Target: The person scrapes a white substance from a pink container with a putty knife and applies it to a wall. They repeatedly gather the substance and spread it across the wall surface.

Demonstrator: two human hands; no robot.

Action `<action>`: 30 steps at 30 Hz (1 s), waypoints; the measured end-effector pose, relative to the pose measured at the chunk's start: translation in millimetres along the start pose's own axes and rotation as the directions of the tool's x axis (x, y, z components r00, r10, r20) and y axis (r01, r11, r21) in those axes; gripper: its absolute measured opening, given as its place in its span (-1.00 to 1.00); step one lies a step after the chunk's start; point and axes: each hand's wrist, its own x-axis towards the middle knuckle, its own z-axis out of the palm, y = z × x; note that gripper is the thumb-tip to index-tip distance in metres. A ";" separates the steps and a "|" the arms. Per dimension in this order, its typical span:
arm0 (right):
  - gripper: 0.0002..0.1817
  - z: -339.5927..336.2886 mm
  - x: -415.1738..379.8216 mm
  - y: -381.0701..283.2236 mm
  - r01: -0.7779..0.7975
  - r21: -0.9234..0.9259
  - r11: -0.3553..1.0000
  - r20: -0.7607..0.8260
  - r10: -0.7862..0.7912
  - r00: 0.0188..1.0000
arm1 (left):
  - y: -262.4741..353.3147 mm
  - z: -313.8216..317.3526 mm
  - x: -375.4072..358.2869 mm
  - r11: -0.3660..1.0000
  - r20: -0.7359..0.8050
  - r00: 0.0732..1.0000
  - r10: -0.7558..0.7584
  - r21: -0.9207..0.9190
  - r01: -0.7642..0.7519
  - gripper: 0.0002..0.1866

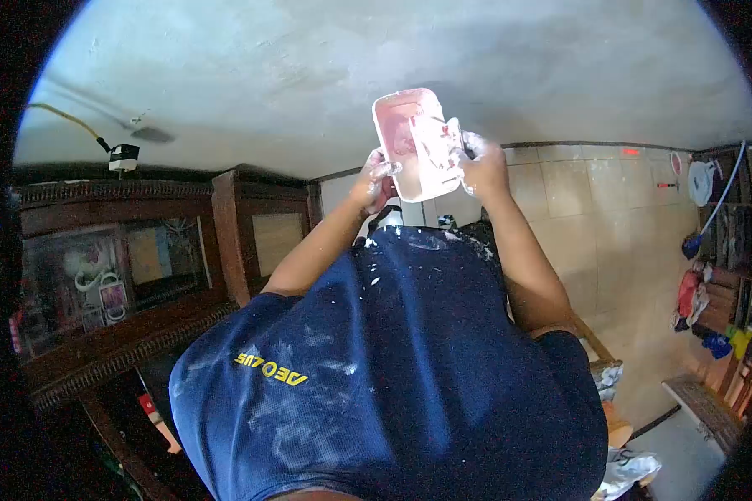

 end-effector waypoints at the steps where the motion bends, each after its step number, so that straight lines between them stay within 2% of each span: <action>1: -0.70 4.2 -7.5 -0.4 -0.085 0.146 0.986 -0.013 0.088 0.996 | 0.3 -8.2 -7.1 1.000 0.008 1.000 -0.003 -0.015 0.003 -0.41; 2: -0.71 8.7 -16.5 -1.5 -0.155 0.226 0.962 -0.046 0.169 0.984 | 1.1 -15.0 -12.6 1.000 0.019 1.000 -0.003 -0.011 0.003 -0.41; 4: -0.73 14.4 -31.9 -1.5 -0.153 0.287 0.946 -0.067 0.179 0.982 | -1.0 -26.0 -20.2 1.000 -0.034 0.999 -0.001 0.010 0.002 -0.43; 5: -0.73 17.5 -41.3 5.6 -0.152 0.281 0.948 -0.072 0.179 0.981 | -5.7 -35.7 -24.1 0.996 -0.014 1.000 0.014 -0.090 -0.015 -0.46; 6: -0.75 21.1 -51.2 9.8 -0.105 0.121 0.987 -0.095 0.117 0.989 | -6.8 -39.8 -29.6 0.995 -0.010 1.000 0.010 -0.098 -0.011 -0.46; 7: -0.76 22.1 -61.0 13.7 -0.058 -0.043 0.997 -0.105 0.053 0.993 | -9.1 -42.3 -35.6 0.999 -0.051 0.998 0.025 -0.032 -0.027 -0.45; 8: -0.76 20.1 -70.8 19.3 -0.062 -0.054 0.997 -0.101 0.056 0.993 | -14.1 -44.9 -41.1 0.999 -0.093 0.995 0.042 0.032 -0.039 -0.45; 10: -0.77 14.9 -85.7 13.6 -0.098 -0.305 0.947 0.043 0.117 0.992 | -20.6 -43.9 -54.8 0.998 -0.098 0.994 0.043 -0.037 -0.046 -0.42; 11: -0.70 10.6 -87.3 16.4 -0.534 0.066 0.843 0.217 0.510 0.832 | -26.2 -44.7 -58.0 0.996 -0.123 0.990 0.070 -0.041 -0.075 -0.41; 12: -0.70 10.7 -90.9 13.6 -0.534 0.054 0.844 0.222 0.511 0.830 | -33.7 -46.2 -60.3 0.993 -0.147 0.984 0.098 -0.044 -0.106 -0.40; 14: -0.66 11.8 -99.2 4.5 -0.666 0.190 0.721 0.377 0.573 0.728 | -47.5 -51.1 -61.6 0.995 -0.176 0.980 0.088 -0.037 -0.096 -0.40; 15: -0.61 14.3 -104.5 9.5 -0.611 0.281 0.740 0.381 0.498 0.779 | -55.8 -54.3 -61.1 0.993 -0.182 0.979 0.091 -0.056 -0.103 -0.39; 16: -0.61 17.6 -108.5 12.7 -0.608 0.273 0.745 0.386 0.494 0.779 | -62.6 -55.2 -60.8 0.991 -0.187 0.978 0.094 -0.074 -0.110 -0.39; 18: -0.54 24.8 -111.2 13.5 -0.619 0.460 0.636 0.381 0.488 0.785 | -70.4 -54.8 -64.5 0.990 -0.247 0.962 0.119 -0.049 -0.135 -0.38; 20: -0.52 28.7 -113.2 8.5 -0.639 0.459 0.617 0.432 0.473 0.768 | -70.0 -56.7 -73.0 0.994 -0.279 0.957 0.075 -0.055 -0.094 -0.39; 23: -0.48 37.9 -121.2 5.2 -0.624 0.601 0.499 0.432 0.454 0.779 | -65.5 -53.7 -85.0 0.994 -0.304 0.950 0.072 -0.059 -0.095 -0.41; 24: -0.48 38.4 -119.8 5.3 -0.681 0.628 0.377 0.459 0.528 0.715 | -67.3 -53.5 -85.2 0.993 -0.320 0.945 0.070 -0.069 -0.097 -0.41; 26: -0.45 36.2 -116.4 8.6 -0.723 0.608 0.328 0.468 0.587 0.661 | -69.9 -48.0 -83.9 0.993 -0.315 0.947 0.059 -0.075 -0.086 -0.40; 30: -0.49 33.4 -120.0 31.5 -0.732 0.569 0.376 0.359 0.687 0.632 | -86.8 -33.7 -81.0 0.986 -0.343 0.938 0.054 -0.128 -0.104 -0.35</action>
